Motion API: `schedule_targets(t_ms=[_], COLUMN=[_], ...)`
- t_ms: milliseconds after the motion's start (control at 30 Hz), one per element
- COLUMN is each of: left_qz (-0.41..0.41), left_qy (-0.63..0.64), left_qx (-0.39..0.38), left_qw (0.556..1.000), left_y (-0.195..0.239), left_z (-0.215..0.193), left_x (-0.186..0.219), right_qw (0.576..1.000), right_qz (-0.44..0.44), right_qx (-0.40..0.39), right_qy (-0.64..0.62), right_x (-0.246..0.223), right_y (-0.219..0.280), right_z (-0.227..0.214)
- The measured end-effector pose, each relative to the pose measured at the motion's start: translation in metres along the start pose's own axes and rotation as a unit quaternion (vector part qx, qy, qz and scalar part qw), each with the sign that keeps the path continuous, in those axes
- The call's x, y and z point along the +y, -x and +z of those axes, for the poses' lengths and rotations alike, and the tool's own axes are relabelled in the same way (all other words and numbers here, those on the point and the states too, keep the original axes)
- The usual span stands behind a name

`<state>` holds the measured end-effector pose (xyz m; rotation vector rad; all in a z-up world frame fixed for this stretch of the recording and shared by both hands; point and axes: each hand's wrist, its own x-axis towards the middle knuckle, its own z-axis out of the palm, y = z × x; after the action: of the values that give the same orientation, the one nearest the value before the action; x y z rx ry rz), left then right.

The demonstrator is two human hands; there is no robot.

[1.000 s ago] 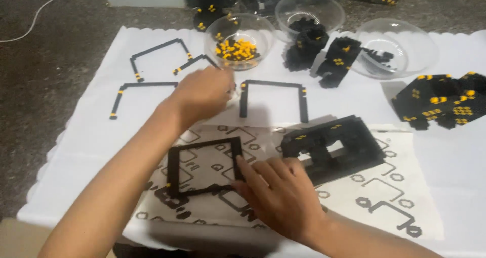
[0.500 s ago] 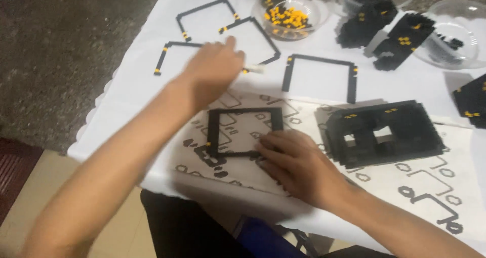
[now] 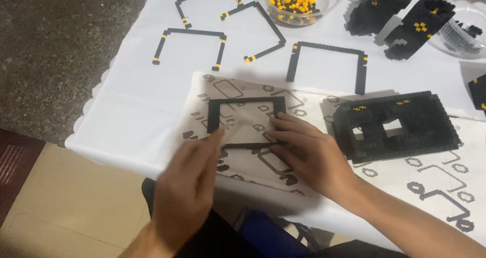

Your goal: The person assembles black and yellow plastic bricks into a rectangular frame structure. They connect pre-assembled frame pieces, attach them to a larger base, and use a white plastic tool to press the bricks together securely.

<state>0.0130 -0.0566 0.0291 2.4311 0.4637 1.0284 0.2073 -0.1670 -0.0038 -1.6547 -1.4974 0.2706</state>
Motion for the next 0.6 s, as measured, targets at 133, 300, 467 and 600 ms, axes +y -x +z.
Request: schedule_targets(t_ms=[133,300,467,600], left_qz=[-0.026,-0.032,0.008,0.046], left_qy=[-0.039,-0.022,-0.064,-0.091], left_qx=[-0.099,-0.11,-0.085,-0.071], left_qw=[0.994,0.993,0.994,0.992], left_y=[0.027,0.036,0.034,0.026], left_z=[0.013,0.021,0.022,0.022], left_x=[-0.006,-0.012,-0.005,-0.002], right_qw=[1.0,1.0,0.999,0.99], right_qz=[-0.003,0.015,0.041,0.132], right_qx=[0.021,0.014,-0.003,-0.045], right_qy=[0.009,0.002,0.019,-0.01], right_x=[-0.003,-0.001,-0.001,-0.003], right_y=[0.001,0.002,0.002,0.003], right_z=[0.001,0.001,0.001,-0.003])
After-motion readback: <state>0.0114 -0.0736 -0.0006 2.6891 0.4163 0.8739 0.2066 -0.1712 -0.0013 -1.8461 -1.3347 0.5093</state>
